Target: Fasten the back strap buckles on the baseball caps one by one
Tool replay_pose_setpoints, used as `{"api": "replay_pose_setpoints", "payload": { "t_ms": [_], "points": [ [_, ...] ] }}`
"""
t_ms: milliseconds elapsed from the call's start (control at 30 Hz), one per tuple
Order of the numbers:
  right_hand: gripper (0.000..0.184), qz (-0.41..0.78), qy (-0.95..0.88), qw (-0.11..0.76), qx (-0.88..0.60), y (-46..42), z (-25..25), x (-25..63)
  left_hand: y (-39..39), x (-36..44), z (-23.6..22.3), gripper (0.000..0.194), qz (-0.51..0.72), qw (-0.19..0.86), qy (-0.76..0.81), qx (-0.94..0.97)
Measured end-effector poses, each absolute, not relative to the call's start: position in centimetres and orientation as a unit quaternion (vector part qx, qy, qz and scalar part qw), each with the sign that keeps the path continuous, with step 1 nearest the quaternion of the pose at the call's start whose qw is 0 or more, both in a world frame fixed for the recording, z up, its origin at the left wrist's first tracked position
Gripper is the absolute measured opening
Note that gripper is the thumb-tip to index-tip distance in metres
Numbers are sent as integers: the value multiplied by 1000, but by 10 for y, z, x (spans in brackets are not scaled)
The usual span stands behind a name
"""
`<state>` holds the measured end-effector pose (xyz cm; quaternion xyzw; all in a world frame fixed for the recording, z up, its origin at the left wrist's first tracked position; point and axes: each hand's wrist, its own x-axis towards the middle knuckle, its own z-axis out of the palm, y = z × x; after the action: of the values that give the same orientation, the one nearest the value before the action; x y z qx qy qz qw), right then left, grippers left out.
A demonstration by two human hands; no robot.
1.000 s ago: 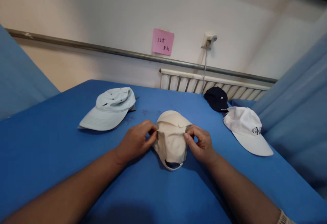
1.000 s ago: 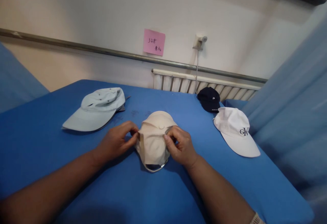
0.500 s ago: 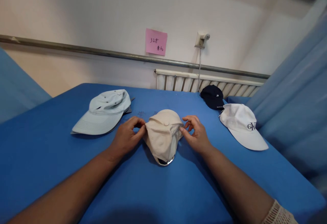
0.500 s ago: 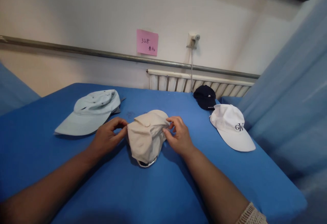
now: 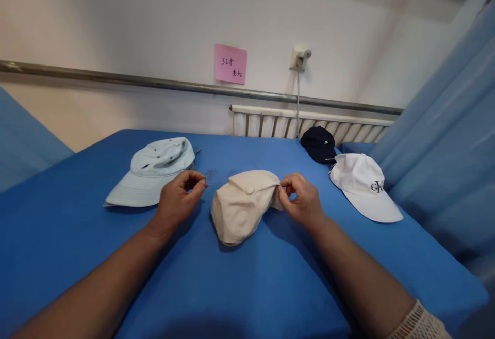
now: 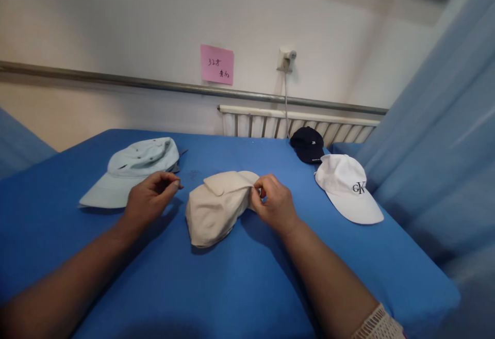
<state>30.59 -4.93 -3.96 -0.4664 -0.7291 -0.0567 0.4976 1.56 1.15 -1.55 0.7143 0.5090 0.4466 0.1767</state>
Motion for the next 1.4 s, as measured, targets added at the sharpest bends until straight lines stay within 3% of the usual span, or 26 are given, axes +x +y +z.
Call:
{"api": "replay_pose_setpoints", "payload": {
  "t_ms": [467, 633, 867, 1033, 1167, 1267, 1400],
  "points": [
    [6, -30, -753, 481, -447, -49, -42, 303, -23, 30, 6, 20, 255, 145, 393, 872],
    [6, -50, -758, 474, -445, -51, -42, 302, -25, 27, 7, 16, 286, 152, 360, 875],
    [7, -70, -760, 482, -431, -50, -41, 303, -33, 35, 5, 18, 235, 85, 352, 902],
    [12, -105, -778, 489, -381, -76, -23, 294, -27, 27, 10, 16, 351, 45, 393, 849],
    [10, -22, -803, 502, -320, -92, -17, 284, -11, 16, 13, 16, 329, 59, 406, 851],
    [12, 37, -749, 528, -397, -79, -28, 283, 0, 12, 10, 16, 306, 82, 431, 845],
    [6, 101, -724, 490, -474, -51, -52, 288, 4, 5, 13, 18, 293, 126, 444, 837]
  ]
}}
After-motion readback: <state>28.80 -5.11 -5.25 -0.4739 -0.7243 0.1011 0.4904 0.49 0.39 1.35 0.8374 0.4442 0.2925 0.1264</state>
